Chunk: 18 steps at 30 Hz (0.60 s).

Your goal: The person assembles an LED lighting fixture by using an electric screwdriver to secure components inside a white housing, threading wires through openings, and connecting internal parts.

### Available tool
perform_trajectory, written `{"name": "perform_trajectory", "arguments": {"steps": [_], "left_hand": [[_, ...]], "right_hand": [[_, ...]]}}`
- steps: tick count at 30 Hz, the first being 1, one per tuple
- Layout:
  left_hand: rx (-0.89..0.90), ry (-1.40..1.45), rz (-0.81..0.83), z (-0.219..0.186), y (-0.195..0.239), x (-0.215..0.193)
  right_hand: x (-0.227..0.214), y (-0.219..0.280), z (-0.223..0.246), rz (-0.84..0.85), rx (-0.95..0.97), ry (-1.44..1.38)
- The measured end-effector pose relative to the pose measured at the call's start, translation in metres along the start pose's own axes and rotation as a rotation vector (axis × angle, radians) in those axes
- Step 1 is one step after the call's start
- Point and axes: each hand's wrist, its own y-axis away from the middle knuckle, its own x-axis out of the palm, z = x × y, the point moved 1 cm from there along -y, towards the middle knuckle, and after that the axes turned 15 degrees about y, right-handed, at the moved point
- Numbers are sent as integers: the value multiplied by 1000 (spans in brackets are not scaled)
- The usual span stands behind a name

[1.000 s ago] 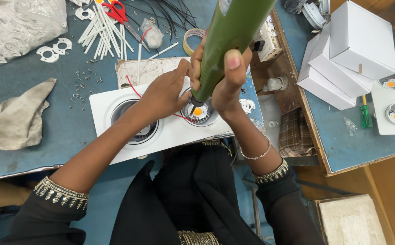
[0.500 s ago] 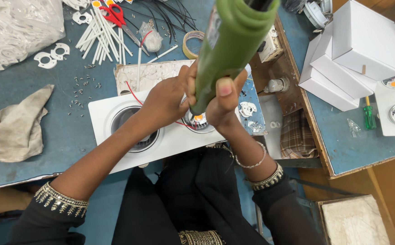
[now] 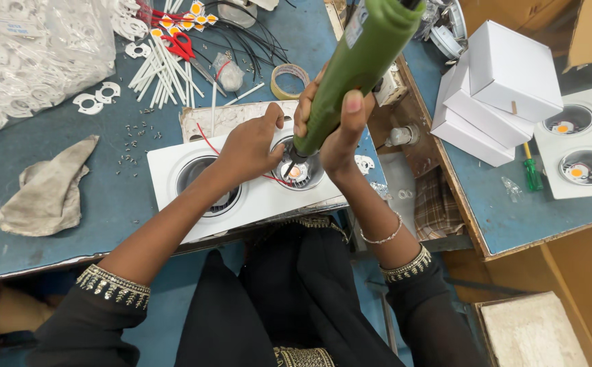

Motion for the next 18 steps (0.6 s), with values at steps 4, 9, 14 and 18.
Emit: {"name": "perform_trajectory", "arguments": {"steps": [4, 9, 14, 18], "left_hand": [[-24, 7, -6, -2, -1, -1], [-42, 7, 3, -3, -1, -1], [-64, -12, -1, 3, -2, 2], [17, -29, -48, 6, 0, 5]], "right_hand": [[3, 2, 3, 27, -27, 13], [1, 5, 2, 54, -3, -58], [6, 2, -6, 27, 50, -62], [10, -1, -6, 10, 52, 27]]}}
